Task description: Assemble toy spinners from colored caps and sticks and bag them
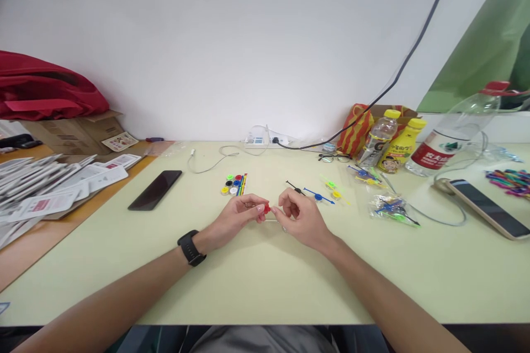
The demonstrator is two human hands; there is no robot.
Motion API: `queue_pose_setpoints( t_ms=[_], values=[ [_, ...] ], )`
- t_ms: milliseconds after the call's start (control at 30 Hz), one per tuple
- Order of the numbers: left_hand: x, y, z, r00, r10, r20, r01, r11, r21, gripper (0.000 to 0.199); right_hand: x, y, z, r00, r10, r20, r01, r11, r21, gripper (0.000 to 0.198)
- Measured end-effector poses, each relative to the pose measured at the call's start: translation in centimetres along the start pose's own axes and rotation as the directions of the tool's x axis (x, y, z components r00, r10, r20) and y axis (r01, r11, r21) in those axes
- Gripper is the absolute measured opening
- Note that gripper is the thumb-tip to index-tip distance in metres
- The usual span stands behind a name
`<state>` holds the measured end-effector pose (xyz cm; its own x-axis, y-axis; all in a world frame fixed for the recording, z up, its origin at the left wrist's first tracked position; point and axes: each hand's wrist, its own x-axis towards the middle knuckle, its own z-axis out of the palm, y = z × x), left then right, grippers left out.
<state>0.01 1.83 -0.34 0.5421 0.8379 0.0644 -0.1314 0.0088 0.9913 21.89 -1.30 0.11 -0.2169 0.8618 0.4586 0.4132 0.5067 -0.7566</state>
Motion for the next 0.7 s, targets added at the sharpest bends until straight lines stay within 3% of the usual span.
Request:
queue_pose_setpoints(
  t_ms=[533,700],
  values=[
    [0.1,-0.33,-0.04,1.0,0.001,-0.004,-0.001,1.0,0.008,0.03,-0.04,0.17,0.16,0.999,0.002,0.032,-0.001,1.0,-0.031,0.012],
    [0.11,-0.48,-0.04,1.0,-0.003,0.003,0.003,1.0,-0.007,0.034,-0.01,0.01,0.03,0.993,-0.107,0.049,0.111,0.99,-0.089,0.016]
  ],
)
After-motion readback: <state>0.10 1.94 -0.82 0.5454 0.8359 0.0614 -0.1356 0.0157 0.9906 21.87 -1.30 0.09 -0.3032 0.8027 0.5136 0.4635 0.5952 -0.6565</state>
